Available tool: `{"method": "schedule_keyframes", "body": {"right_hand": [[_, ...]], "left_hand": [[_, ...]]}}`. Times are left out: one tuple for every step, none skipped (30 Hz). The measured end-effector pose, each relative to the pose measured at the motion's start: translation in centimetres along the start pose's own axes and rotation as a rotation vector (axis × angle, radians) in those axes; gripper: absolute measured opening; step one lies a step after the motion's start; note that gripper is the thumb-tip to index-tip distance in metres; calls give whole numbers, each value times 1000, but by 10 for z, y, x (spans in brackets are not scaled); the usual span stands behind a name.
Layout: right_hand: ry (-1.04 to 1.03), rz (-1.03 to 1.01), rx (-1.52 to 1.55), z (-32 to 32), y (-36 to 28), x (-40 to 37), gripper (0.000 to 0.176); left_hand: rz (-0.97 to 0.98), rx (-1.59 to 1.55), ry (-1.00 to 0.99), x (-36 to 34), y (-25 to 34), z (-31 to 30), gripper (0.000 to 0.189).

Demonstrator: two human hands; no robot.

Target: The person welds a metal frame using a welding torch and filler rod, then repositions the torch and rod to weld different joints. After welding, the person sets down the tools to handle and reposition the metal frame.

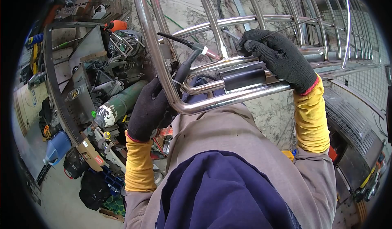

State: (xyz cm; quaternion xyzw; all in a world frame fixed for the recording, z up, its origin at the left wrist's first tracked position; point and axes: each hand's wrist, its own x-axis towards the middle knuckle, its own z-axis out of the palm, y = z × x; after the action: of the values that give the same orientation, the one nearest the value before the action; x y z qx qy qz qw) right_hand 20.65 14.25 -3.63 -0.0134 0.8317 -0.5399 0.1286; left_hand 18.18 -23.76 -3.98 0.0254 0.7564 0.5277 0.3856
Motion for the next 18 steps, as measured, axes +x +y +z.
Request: {"method": "schedule_keyframes", "body": {"right_hand": [[-37,26,58,-1,0,1,29],[-42,35,135,0,9,2,28],[-42,35,134,0,12,2,28],[-48,25,143,0,14,2,28],[-54,15,152,-1,14,3,28],[-55,13,151,1,13,3,28],[-15,3,126,3,9,1,27],[25,-8,100,4,7,0,27],[25,-8,100,4,5,-2,27],[38,-50,-12,3,3,-3,27],[51,-92,-124,1,3,-4,28],[48,-80,-105,1,6,-4,29],[49,-77,-105,1,7,-4,29],[40,-62,-67,2,7,-4,28],[31,-49,-28,2,8,-3,28],[31,-47,-28,2,8,-3,28],[42,-52,5,2,9,-2,28],[53,-57,38,2,9,-2,29]], "left_hand": [[88,46,-23,-3,-13,-2,42],[197,17,75,-7,-46,-2,43],[198,16,76,-10,-37,1,43],[88,-50,86,-12,-18,5,37],[-21,-116,97,-13,-4,8,32],[-21,-116,98,-12,3,9,32],[-39,-88,79,-11,9,10,31],[-58,-61,59,-9,11,11,29],[-58,-61,59,-6,11,11,29],[-40,-70,40,-3,10,11,28],[-21,-79,20,-1,8,11,28],[76,68,-13,-2,4,7,25],[76,68,-17,-1,-4,7,25],[258,192,14,1,-12,8,29],[441,316,45,2,-16,8,34],[441,315,44,1,-17,7,34],[388,308,34,0,-17,6,40],[336,300,25,-1,-17,6,46]]}}
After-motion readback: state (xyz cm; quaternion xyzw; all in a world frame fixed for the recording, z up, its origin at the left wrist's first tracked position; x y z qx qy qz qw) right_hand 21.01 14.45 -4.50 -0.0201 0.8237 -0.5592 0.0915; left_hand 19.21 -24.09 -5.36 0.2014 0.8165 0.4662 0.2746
